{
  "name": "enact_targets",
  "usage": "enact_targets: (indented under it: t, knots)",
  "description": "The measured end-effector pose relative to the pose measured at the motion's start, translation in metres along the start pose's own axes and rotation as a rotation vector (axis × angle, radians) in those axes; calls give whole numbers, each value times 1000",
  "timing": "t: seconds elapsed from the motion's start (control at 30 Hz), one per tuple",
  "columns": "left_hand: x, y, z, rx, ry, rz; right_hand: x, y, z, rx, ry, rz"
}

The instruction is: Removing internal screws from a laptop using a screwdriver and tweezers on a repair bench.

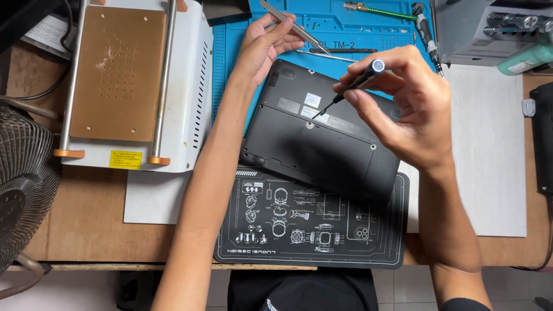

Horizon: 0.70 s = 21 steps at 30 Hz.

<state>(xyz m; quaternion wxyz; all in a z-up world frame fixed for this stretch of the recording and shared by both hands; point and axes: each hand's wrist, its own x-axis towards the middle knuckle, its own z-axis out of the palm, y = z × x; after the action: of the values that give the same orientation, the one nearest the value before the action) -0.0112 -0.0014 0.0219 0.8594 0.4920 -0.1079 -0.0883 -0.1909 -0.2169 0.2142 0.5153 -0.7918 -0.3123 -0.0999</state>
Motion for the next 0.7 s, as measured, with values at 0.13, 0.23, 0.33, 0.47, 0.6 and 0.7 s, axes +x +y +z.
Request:
enact_targets:
  t: [0.13, 0.23, 0.33, 0.47, 0.6, 0.7]
  knots:
    - [0, 1, 2, -3, 1, -9, 2, 2, -6, -35, -94, -82]
    - [-1, 3, 3, 1, -10, -7, 3, -1, -9, -38, -165, -45]
    - [1, 5, 5, 9, 6, -28, 5, 2, -16, -77, -220, -65]
    - [1, 3, 4, 25, -8, -22, 4, 0, -33, -153, -272, -105]
    - [1, 0, 0, 60, -66, 31, -4, -6, -53, -165, -425, -12]
    - [2, -3, -2, 37, -58, 15, -8, -12, -58, -103, -514, -36]
